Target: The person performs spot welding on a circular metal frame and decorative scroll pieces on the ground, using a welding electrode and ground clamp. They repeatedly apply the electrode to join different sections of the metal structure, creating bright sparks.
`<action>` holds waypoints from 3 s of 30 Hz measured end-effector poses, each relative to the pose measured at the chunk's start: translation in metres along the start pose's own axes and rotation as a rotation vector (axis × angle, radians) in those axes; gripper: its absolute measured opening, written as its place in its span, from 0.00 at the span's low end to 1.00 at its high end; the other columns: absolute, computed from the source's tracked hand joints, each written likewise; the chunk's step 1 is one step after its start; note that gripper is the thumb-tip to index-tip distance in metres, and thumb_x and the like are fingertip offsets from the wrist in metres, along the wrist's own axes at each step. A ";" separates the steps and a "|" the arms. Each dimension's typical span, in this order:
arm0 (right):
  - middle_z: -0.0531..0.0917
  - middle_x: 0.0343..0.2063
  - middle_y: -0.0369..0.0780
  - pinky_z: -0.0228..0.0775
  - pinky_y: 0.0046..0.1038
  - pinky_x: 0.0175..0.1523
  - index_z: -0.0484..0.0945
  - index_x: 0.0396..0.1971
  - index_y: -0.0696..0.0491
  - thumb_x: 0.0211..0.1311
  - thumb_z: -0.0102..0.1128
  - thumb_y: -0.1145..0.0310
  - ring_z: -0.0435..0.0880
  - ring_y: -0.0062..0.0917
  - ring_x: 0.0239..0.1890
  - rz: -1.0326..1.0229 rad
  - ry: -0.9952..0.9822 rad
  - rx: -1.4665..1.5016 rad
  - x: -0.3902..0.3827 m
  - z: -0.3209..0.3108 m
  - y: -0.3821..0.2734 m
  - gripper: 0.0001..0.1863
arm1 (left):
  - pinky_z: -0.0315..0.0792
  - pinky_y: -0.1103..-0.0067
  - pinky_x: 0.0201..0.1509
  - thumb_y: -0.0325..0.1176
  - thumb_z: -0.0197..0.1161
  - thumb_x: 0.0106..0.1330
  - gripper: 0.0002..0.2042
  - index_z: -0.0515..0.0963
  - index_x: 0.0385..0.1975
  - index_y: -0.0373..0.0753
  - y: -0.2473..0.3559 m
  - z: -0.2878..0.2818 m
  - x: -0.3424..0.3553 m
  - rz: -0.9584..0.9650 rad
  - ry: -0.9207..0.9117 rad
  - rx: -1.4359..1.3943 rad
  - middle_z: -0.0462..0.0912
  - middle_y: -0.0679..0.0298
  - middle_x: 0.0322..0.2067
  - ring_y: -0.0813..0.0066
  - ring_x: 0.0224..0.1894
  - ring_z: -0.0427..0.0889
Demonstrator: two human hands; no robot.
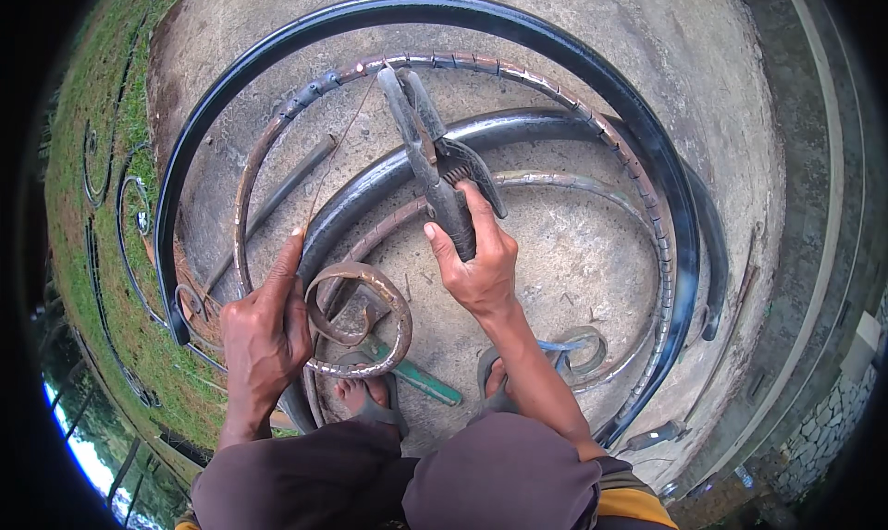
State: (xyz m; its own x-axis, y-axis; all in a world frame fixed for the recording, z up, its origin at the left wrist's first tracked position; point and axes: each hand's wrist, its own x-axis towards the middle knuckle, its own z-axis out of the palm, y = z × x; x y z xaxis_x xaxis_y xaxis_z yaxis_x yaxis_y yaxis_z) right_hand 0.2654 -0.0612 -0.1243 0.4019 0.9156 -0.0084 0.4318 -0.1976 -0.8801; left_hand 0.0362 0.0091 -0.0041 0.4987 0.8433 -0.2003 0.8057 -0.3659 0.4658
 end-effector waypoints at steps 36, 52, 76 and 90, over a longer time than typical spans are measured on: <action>0.86 0.32 0.48 0.79 0.31 0.35 0.72 0.58 0.62 0.60 0.71 0.65 0.89 0.34 0.31 0.106 0.114 0.012 -0.014 -0.016 0.005 0.29 | 0.74 0.66 0.26 0.22 0.61 0.57 0.35 0.67 0.69 0.41 0.011 0.001 0.007 0.052 -0.010 -0.010 0.84 0.55 0.24 0.58 0.20 0.82; 0.86 0.35 0.53 0.80 0.33 0.36 0.71 0.58 0.63 0.61 0.71 0.65 0.90 0.39 0.35 0.050 0.058 0.001 -0.005 -0.012 0.004 0.30 | 0.76 0.66 0.28 0.23 0.61 0.56 0.35 0.67 0.69 0.41 0.013 0.003 0.010 0.011 -0.058 0.020 0.84 0.55 0.25 0.58 0.21 0.84; 0.86 0.36 0.52 0.80 0.31 0.36 0.71 0.59 0.63 0.60 0.71 0.66 0.89 0.35 0.33 0.058 0.035 0.027 -0.002 -0.008 0.003 0.30 | 0.74 0.65 0.27 0.25 0.62 0.56 0.36 0.66 0.70 0.40 0.009 0.008 0.012 0.047 -0.014 -0.010 0.80 0.57 0.20 0.58 0.20 0.82; 0.85 0.36 0.53 0.80 0.33 0.37 0.71 0.59 0.63 0.60 0.71 0.68 0.89 0.39 0.34 -0.001 0.074 -0.041 -0.001 -0.020 -0.008 0.30 | 0.75 0.65 0.27 0.23 0.60 0.58 0.34 0.68 0.69 0.42 0.012 0.006 0.011 -0.021 -0.064 -0.016 0.82 0.54 0.22 0.56 0.21 0.83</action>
State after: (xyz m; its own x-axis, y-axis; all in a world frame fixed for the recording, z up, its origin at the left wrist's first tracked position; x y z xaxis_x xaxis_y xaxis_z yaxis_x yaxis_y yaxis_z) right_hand 0.2777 -0.0680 -0.1082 0.4589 0.8880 0.0291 0.4646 -0.2119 -0.8598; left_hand 0.0530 0.0120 -0.0062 0.5016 0.8236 -0.2648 0.8112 -0.3415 0.4747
